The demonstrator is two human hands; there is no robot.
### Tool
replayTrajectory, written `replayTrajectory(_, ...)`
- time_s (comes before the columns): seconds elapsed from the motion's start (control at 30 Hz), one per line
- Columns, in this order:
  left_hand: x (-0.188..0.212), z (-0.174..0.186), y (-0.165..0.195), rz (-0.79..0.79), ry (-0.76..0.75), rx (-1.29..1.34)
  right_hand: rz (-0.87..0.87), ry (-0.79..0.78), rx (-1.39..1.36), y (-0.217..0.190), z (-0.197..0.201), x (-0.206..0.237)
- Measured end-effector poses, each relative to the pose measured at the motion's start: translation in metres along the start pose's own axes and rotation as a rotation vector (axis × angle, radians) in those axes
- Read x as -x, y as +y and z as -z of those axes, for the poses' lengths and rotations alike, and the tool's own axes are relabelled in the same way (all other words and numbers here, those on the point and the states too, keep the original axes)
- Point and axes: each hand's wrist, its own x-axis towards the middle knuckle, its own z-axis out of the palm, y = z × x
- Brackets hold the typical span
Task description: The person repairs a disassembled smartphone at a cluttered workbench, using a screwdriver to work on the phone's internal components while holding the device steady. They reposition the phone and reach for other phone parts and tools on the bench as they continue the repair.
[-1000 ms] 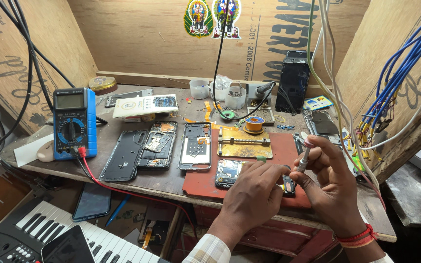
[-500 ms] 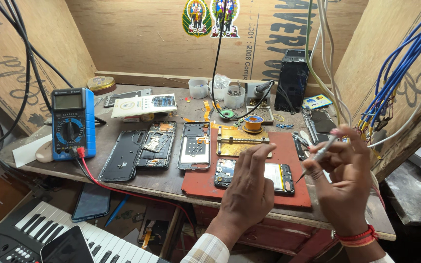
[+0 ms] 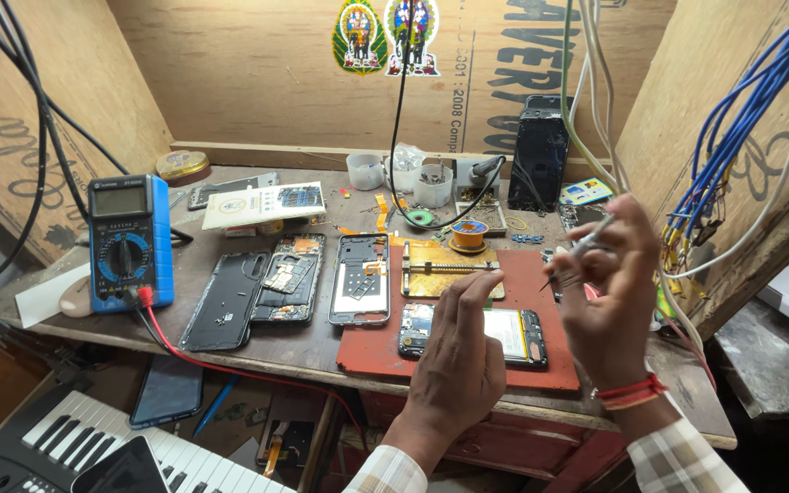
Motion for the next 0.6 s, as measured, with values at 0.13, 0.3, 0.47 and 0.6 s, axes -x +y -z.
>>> replayTrajectory(0.13, -0.012, 0.015, 0.016, -0.002, -0.006, 0.016, -0.002, -0.085, 0.049, 0.003, -0.005, -0.004)
replayTrajectory(0.3, -0.029, 0.044, 0.044, -0.023, 0.035, 0.014, -0.016, -0.098, 0.087, -0.039, -0.011, -0.021)
replayTrajectory(0.47, -0.009, 0.065, 0.027, -0.119, 0.070, -0.127, -0.011, -0.001, 0.034, -0.058, -0.008, -0.036)
replayTrajectory(0.6, 0.021, 0.059, -0.003, -0.111, 0.077, -0.229, -0.050, -0.001, 0.036, 0.027, -0.012, 0.019)
